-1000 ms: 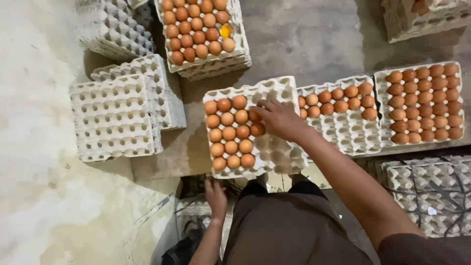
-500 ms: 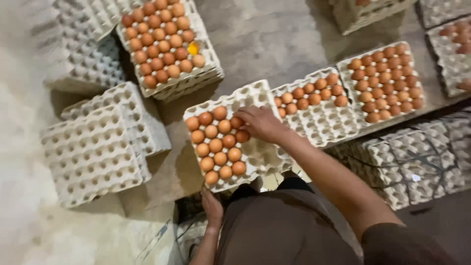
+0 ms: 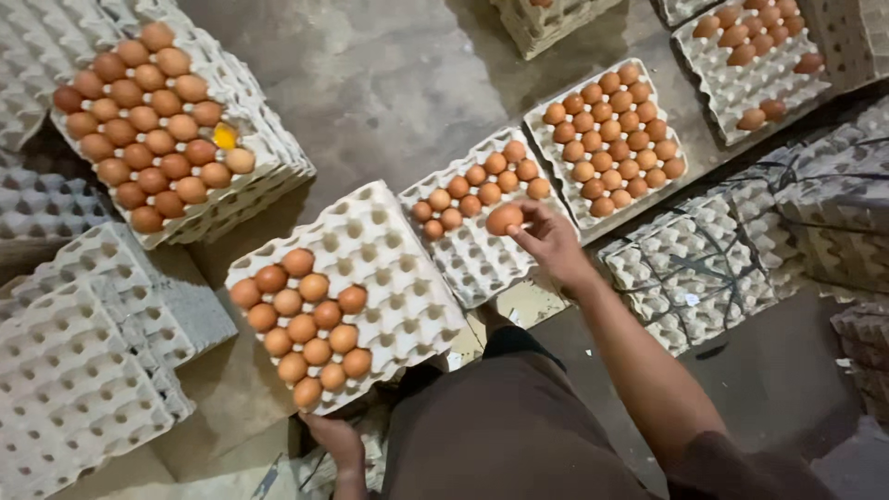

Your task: The person picks up brown eggs from a full tray and places them into an empty egg tray. They continue transferring eggs one by one until the second tray is filled.

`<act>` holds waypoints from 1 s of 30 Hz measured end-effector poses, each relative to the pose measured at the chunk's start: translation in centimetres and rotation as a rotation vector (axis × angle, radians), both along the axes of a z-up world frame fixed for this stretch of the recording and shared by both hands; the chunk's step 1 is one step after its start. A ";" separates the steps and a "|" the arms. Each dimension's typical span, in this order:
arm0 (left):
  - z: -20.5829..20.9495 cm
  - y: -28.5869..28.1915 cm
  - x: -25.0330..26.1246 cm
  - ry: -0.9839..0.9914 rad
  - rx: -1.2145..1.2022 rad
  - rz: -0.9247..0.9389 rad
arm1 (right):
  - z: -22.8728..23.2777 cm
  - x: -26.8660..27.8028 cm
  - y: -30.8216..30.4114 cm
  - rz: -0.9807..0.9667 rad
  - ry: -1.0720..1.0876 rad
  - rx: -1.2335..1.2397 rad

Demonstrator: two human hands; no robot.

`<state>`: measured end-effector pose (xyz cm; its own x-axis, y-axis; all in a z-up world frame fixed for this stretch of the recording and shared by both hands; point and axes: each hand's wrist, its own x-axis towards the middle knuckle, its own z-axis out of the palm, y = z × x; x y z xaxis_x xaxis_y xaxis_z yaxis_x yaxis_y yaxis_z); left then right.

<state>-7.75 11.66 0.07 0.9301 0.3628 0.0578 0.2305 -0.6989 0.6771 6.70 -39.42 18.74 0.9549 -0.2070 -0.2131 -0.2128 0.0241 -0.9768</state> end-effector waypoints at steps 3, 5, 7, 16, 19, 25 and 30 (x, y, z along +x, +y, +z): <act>-0.3 -1.1 -0.7 0.013 0.079 -0.070 | -6.7 -0.5 -5.2 -0.042 0.086 -0.622; -0.4 -2.1 -1.5 0.028 0.136 -0.122 | -10.0 -0.4 -7.3 -0.025 0.052 -0.729; -0.1 -4.1 -2.5 0.039 0.194 -0.166 | -12.5 0.3 -8.9 -0.002 0.008 -0.834; 4.5 -12.1 -4.6 1.332 -0.330 0.052 | -18.5 1.6 -10.0 0.266 -0.155 -1.245; 4.2 -12.0 -4.6 1.362 -0.239 -0.017 | -18.6 1.8 -10.0 0.306 -0.147 -1.305; 4.9 -12.2 -5.3 1.253 -0.361 0.033 | -19.9 1.9 -9.9 0.281 -0.179 -1.390; 3.8 -9.3 -7.0 1.125 -0.419 -0.015 | -12.8 2.5 -5.2 0.091 -0.285 -1.122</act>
<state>-14.79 2.40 3.85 0.3879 0.1480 -0.9097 0.8325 -0.4798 0.2769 9.24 -44.67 5.89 0.9598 -0.0710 0.2717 0.0623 -0.8896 -0.4524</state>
